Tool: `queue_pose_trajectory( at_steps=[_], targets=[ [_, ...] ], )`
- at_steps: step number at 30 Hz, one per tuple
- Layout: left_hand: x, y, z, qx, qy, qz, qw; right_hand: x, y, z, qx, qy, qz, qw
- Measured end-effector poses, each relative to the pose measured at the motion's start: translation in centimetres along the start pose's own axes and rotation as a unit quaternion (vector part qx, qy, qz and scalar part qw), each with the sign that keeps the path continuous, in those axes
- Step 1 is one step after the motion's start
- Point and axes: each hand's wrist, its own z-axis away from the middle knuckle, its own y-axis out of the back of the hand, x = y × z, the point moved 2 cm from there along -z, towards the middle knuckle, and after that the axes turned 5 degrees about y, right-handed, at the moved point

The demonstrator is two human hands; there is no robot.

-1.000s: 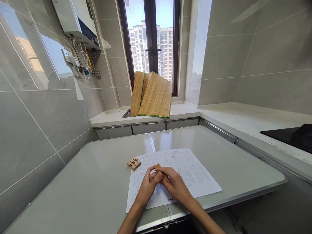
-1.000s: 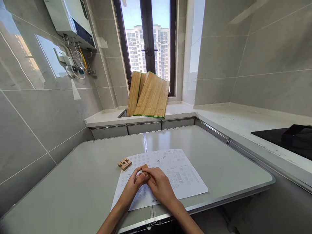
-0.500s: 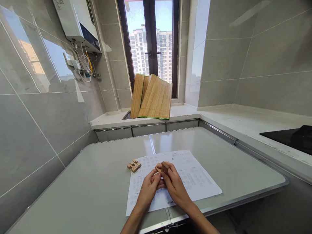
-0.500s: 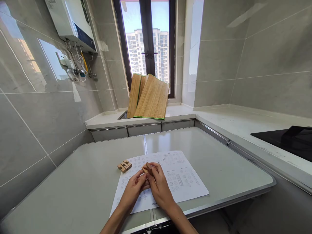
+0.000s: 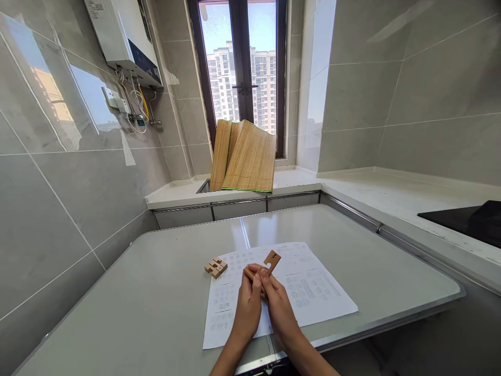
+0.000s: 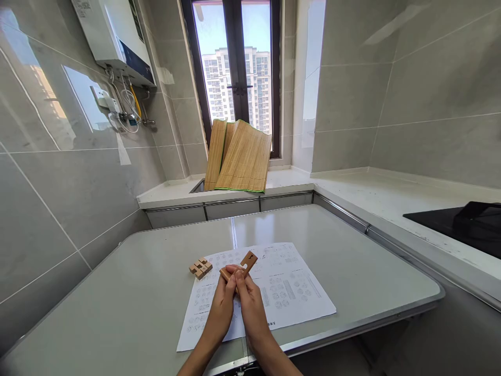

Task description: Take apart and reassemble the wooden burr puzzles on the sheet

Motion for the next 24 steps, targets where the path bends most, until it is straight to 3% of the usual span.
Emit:
queue_pose_trajectory(
  at_steps=[5,9,11,15,17,20,24],
  targets=[
    [0.7,-0.4,0.5,0.034,-0.029,-0.054,0.998,-0.5,-0.9,0.2,0.035,-0.021,-0.054,0.998],
    [-0.6,0.0,1.0,0.034,-0.005,-0.065,0.997,-1.9,0.1,-0.8,0.079,0.016,-0.023,0.996],
    [-1.3,0.7,0.9,0.031,0.014,-0.074,0.997,-2.9,1.2,-1.5,0.059,0.041,0.028,0.997],
    [-2.2,2.7,0.0,0.000,0.006,-0.179,0.984,-3.4,3.8,-2.8,-0.064,0.039,0.149,0.986],
    [-2.5,3.5,-0.5,-0.019,0.027,-0.259,0.965,-2.3,5.4,-3.0,-0.093,0.033,0.251,0.963],
    [-2.9,4.3,-0.7,-0.016,0.059,-0.374,0.925,-0.1,7.3,-3.0,-0.069,0.075,0.411,0.906],
    [-2.8,4.8,-0.4,-0.021,0.069,-0.468,0.881,2.5,8.1,-2.3,-0.064,0.084,0.502,0.858]
  ],
)
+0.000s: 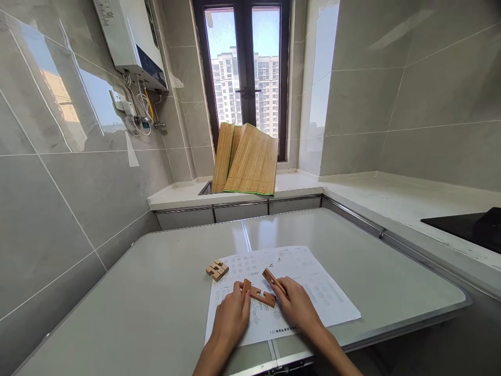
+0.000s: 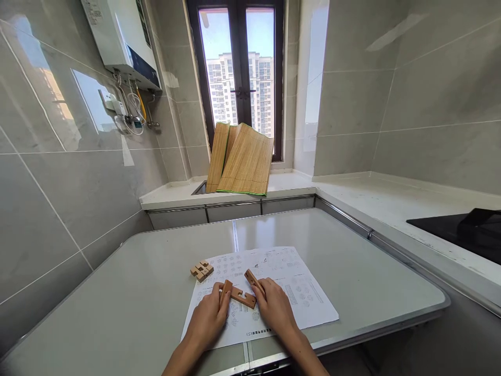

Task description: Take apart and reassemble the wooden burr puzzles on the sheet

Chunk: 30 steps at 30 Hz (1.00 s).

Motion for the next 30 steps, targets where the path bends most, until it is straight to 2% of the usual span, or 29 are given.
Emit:
queue_pose_trajectory(
  at_steps=[4,8,15,24,30],
  targets=[
    [0.1,0.9,0.4,-0.013,-0.057,-0.004,0.998,0.3,-1.0,0.6,-0.010,-0.004,0.033,0.999],
    [0.3,1.7,0.6,-0.059,-0.137,0.046,0.988,0.5,-1.4,0.8,-0.004,0.014,0.059,0.998],
    [0.2,2.5,0.4,-0.090,-0.189,0.032,0.977,0.9,-1.9,0.9,0.001,0.056,0.089,0.994],
    [-0.1,0.6,-0.6,-0.044,-0.198,-0.063,0.977,1.0,-1.8,1.1,0.013,0.056,0.082,0.995],
    [-0.7,0.5,-1.7,0.002,-0.157,-0.071,0.985,1.3,-2.1,1.0,0.017,0.076,0.104,0.991]
  ],
)
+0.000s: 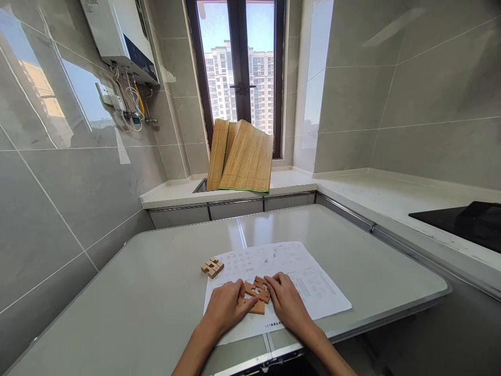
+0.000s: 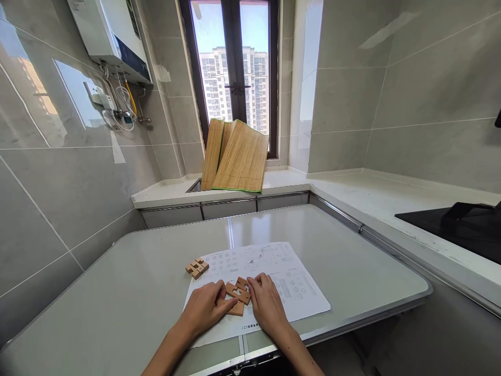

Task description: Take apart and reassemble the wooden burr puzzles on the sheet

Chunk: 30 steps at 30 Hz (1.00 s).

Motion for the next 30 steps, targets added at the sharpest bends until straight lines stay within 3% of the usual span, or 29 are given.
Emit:
queue_pose_trajectory(
  at_steps=[6,11,16,20,25,30],
  targets=[
    [-0.5,-0.2,-0.4,0.040,-0.004,0.001,0.999,0.3,-0.2,-0.1,-0.011,0.009,-0.006,1.000],
    [-0.2,-0.2,-0.5,0.058,-0.072,0.047,0.995,0.3,-0.1,-0.2,-0.012,0.007,-0.063,0.998],
    [0.7,0.0,-0.5,0.002,-0.148,0.129,0.980,0.2,0.3,-0.3,-0.014,-0.010,-0.147,0.989],
    [1.0,0.0,-0.6,-0.029,-0.156,0.145,0.977,-0.1,0.9,-0.4,-0.005,-0.018,-0.185,0.983],
    [0.0,0.0,-0.8,0.013,-0.126,0.103,0.987,-0.3,1.1,-0.2,0.017,-0.024,-0.182,0.983],
    [-2.6,0.6,-0.1,0.093,-0.092,0.040,0.991,0.0,0.8,-0.2,0.015,-0.038,-0.169,0.985]
  ],
)
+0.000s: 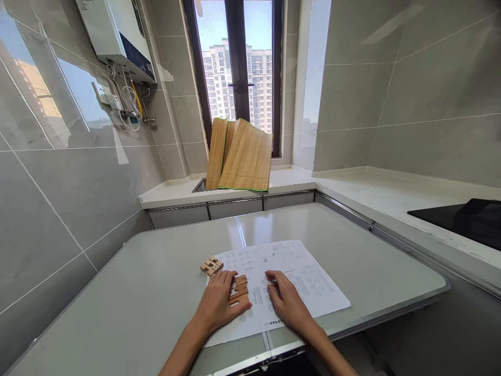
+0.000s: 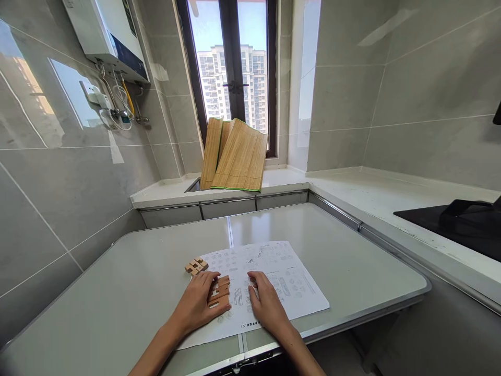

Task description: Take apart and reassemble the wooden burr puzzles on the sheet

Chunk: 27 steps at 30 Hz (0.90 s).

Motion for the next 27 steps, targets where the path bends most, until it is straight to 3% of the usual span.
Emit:
queue_pose_trajectory(
  at_steps=[7,10,12,17,21,24,27],
  targets=[
    [-3.7,1.9,1.1,0.042,0.045,-0.032,0.998,-0.2,0.0,0.0,-0.013,-0.008,0.002,1.000],
    [-4.4,2.6,0.7,0.058,0.053,-0.010,0.997,-0.6,0.2,0.0,-0.010,-0.008,0.004,1.000],
    [-5.1,2.9,0.2,0.082,0.094,0.029,0.992,-0.9,0.4,0.0,-0.009,-0.008,0.005,1.000],
    [-8.7,3.1,-1.7,0.211,0.265,0.117,0.934,-1.7,0.7,0.0,-0.020,-0.010,0.006,1.000],
    [-12.0,3.1,-2.4,0.250,0.331,0.146,0.898,-2.3,0.8,0.2,-0.047,-0.021,0.020,0.998],
    [-12.7,3.1,-2.2,0.253,0.332,0.174,0.892,-2.8,0.9,0.4,-0.055,-0.015,0.041,0.998],
    [-12.2,2.8,-2.0,0.219,0.319,0.176,0.905,-2.7,0.8,0.4,-0.049,-0.009,0.058,0.997]
  ],
)
